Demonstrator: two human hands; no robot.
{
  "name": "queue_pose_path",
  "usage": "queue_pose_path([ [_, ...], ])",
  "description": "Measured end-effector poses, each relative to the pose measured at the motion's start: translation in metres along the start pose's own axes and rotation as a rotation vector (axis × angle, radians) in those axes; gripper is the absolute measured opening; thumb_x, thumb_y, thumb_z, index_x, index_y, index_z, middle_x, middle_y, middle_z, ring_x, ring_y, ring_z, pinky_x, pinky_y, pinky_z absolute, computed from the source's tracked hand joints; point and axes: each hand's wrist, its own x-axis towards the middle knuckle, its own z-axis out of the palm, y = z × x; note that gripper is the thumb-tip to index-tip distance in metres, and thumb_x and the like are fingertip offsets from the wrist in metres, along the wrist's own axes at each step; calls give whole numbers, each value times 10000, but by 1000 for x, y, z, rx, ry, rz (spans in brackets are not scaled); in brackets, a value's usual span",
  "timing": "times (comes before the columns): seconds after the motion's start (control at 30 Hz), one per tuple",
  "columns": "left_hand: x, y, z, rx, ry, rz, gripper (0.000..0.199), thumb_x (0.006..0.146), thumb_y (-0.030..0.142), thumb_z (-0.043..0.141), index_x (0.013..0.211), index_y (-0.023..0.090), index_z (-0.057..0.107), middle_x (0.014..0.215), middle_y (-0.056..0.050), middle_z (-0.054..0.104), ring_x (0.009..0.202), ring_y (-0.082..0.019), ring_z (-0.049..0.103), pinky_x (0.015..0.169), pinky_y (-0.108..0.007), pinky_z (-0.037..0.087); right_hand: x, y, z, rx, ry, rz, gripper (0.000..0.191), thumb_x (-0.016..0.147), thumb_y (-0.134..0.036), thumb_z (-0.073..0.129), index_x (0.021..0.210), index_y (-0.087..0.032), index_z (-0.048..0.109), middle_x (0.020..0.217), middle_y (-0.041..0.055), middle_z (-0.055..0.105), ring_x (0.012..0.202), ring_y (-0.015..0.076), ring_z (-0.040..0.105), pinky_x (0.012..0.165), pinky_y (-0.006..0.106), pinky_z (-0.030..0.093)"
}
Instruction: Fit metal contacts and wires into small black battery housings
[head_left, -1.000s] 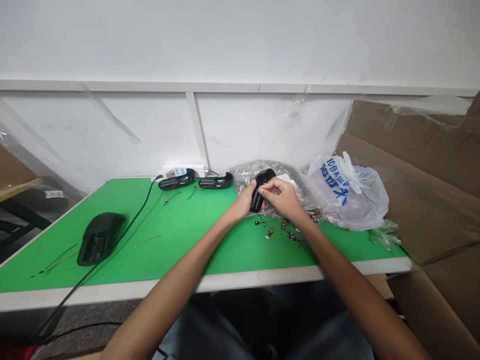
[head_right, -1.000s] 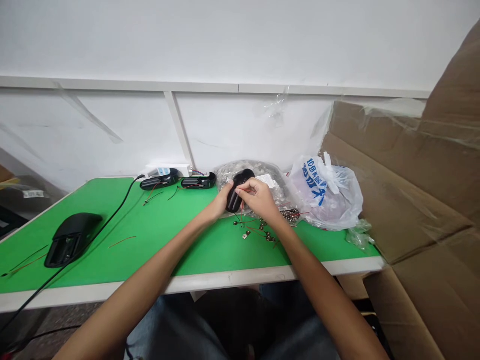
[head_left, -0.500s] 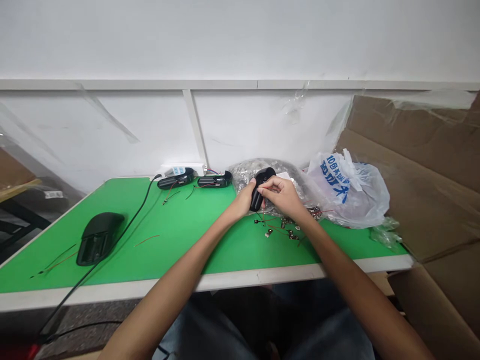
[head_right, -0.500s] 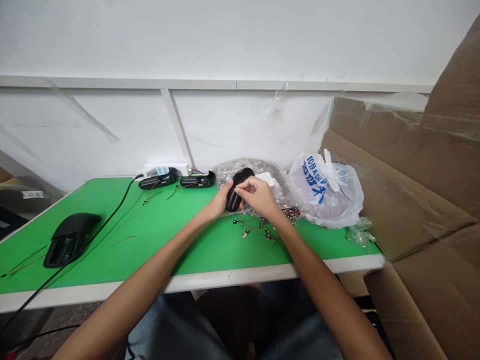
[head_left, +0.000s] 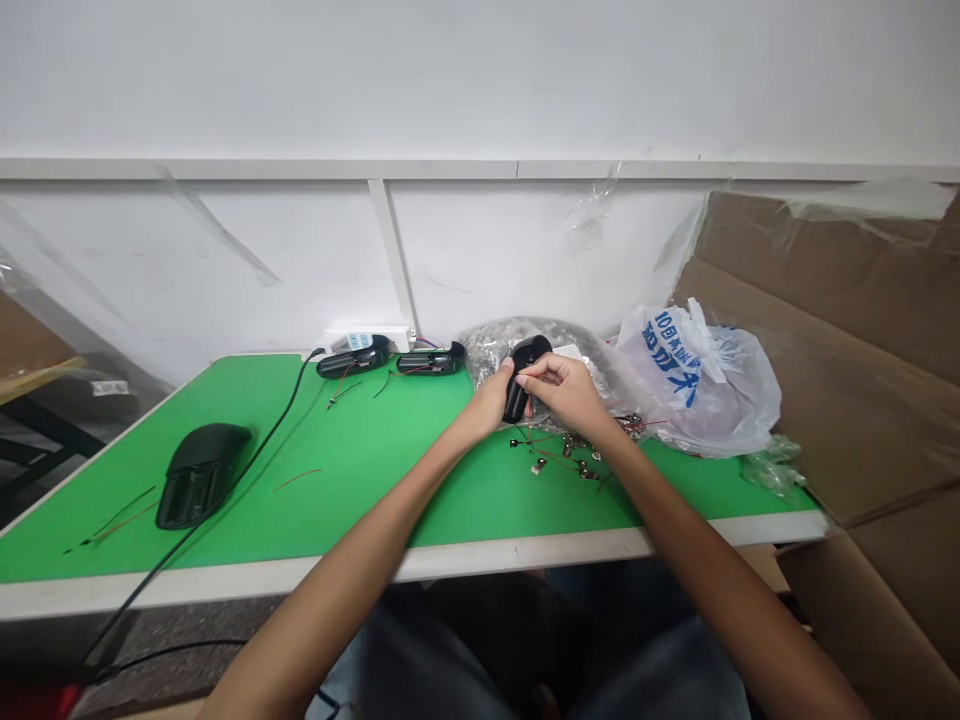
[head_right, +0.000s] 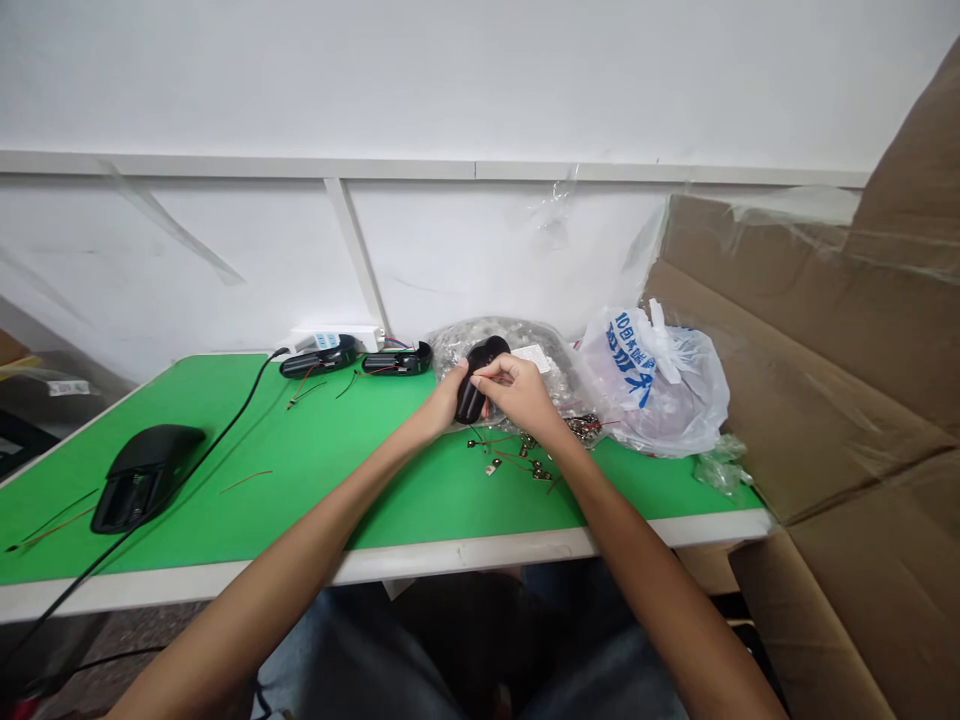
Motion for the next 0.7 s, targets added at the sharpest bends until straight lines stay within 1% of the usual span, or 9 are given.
queue_pose_path([
  [0.07, 1, -1, 0, 47, -12, 39, 834, 999, 777, 238, 606, 171, 654, 583, -91, 666, 512, -157, 581, 537, -272, 459, 0, -1, 0, 16, 10, 14, 400, 713, -555, 867, 776, -212, 670, 658, 1, 703, 491, 157, 630, 481, 324, 579],
  [0.2, 0, 0, 0, 70, -17, 50, 843, 1011, 746, 201, 615, 165, 666, 602, -104, 677, 530, -164, 591, 548, -274, 467, -1, -1, 2, 36, 34, 30, 389, 698, -531, 879, 779, -204, 684, 650, 5, 705, 473, 160, 627, 463, 326, 574],
  [0.4, -2, 4, 0, 63, -30, 34, 832, 990, 784, 232, 597, 184, 652, 610, -90, 673, 554, -165, 583, 567, -277, 463, -1, 0, 2, 43, 37, 40, 388, 687, -518, 896, 792, -203, 695, 686, 15, 728, 491, 163, 644, 499, 338, 591],
  [0.63, -1, 2, -1, 56, -38, 52, 811, 1028, 718, 226, 612, 179, 667, 610, -93, 674, 559, -172, 586, 591, -290, 463, -2, 3, 2, 42, 20, 32, 374, 731, -519, 866, 786, -212, 659, 660, 2, 705, 489, 161, 652, 495, 325, 579],
  [0.7, 0, 1, -1, 7, -32, 23, 788, 1035, 699, 255, 616, 175, 668, 600, -90, 668, 554, -172, 578, 593, -293, 460, -2, 3, 2, 46, 20, 32, 367, 735, -512, 860, 787, -211, 656, 656, 0, 700, 487, 165, 653, 484, 323, 574],
])
